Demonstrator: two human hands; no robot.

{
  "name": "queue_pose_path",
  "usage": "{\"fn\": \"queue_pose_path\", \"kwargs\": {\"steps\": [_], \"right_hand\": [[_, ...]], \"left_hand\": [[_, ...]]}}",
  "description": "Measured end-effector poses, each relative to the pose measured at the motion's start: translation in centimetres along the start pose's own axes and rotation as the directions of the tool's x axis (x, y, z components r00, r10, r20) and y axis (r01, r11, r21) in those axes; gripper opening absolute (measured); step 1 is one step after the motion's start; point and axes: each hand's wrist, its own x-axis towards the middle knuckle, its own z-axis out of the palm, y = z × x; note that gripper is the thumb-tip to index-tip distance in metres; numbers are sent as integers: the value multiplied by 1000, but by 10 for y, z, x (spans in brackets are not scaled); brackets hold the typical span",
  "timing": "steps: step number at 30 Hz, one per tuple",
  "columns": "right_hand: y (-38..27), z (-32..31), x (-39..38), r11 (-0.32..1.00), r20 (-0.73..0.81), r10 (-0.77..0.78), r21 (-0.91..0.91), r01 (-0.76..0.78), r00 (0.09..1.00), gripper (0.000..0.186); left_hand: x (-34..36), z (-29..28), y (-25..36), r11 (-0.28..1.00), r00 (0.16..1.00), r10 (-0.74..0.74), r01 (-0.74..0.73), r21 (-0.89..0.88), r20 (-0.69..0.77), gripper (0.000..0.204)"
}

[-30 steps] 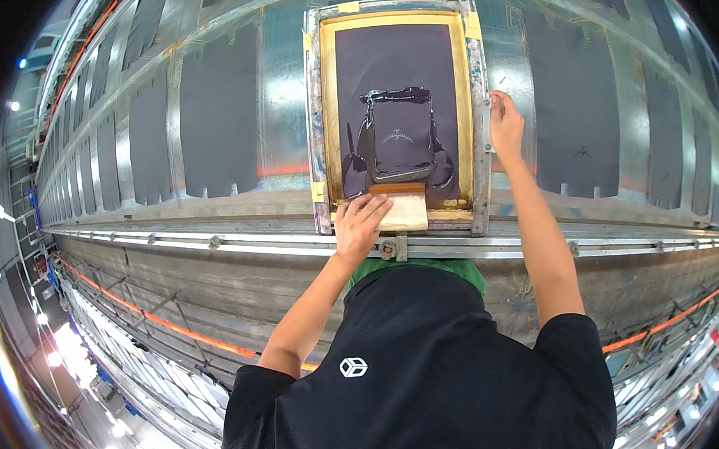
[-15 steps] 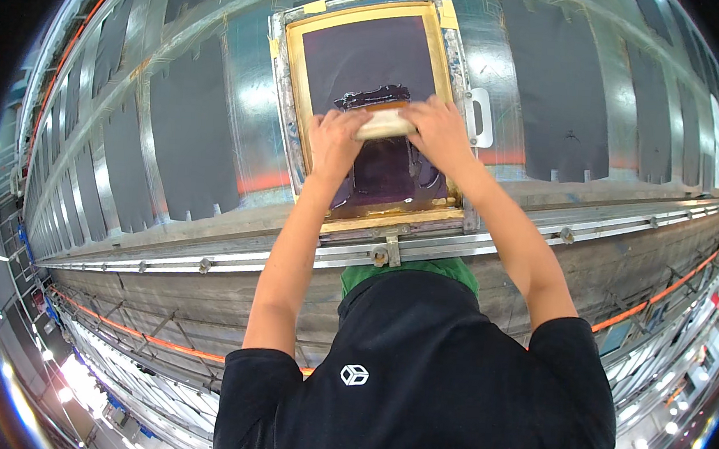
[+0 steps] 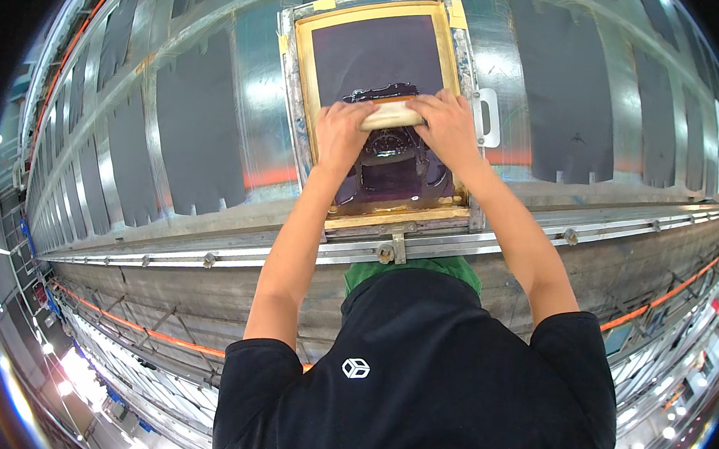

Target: The person carries a screen printing frame to a conveyor line and uses a squeegee to spread purple ink across the mesh. They repeatedly pull the squeegee over the same area of the frame while walking along the line, then lift the frame and move to another section to continue the same spreading action.

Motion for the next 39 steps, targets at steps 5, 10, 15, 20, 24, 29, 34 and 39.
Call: {"fn": "queue_pose_path", "kwargs": {"steps": [5, 10, 15, 20, 24, 29, 34, 39], "right_hand": [[-4, 2, -31, 997, 110, 55, 55, -61, 992, 46], [-27, -2, -99, 995, 211, 43, 80, -61, 977, 53], [73, -3, -81, 933, -231, 334, 214, -287, 914, 54], [130, 19, -35, 701, -119, 635, 504, -505, 763, 36], [98, -11, -10, 606, -21, 721, 504, -616, 692, 26], [51, -20, 12, 627, -107, 707, 554, -549, 700, 22], [-51, 79, 53, 742, -232, 578, 548, -386, 783, 23], [-173, 169, 85, 648, -167, 647, 635, -420, 744, 24]], "left_hand": [[-19, 2, 10, 999, 989, 2, -9, 48, 146, 35], [-94, -6, 39, 1000, 984, -9, 14, -26, 180, 44], [-110, -16, 48, 1000, 986, -15, 18, -12, 167, 50], [-110, -11, 47, 999, 993, 26, -23, -29, 112, 50], [-131, -18, 51, 998, 994, 6, 0, -56, 107, 60], [-148, -45, 33, 995, 998, -10, 17, -102, 68, 68], [-188, -111, -65, 995, 993, -95, 95, 0, 65, 65], [-233, -187, -183, 992, 990, -126, 126, 0, 71, 62]]}}
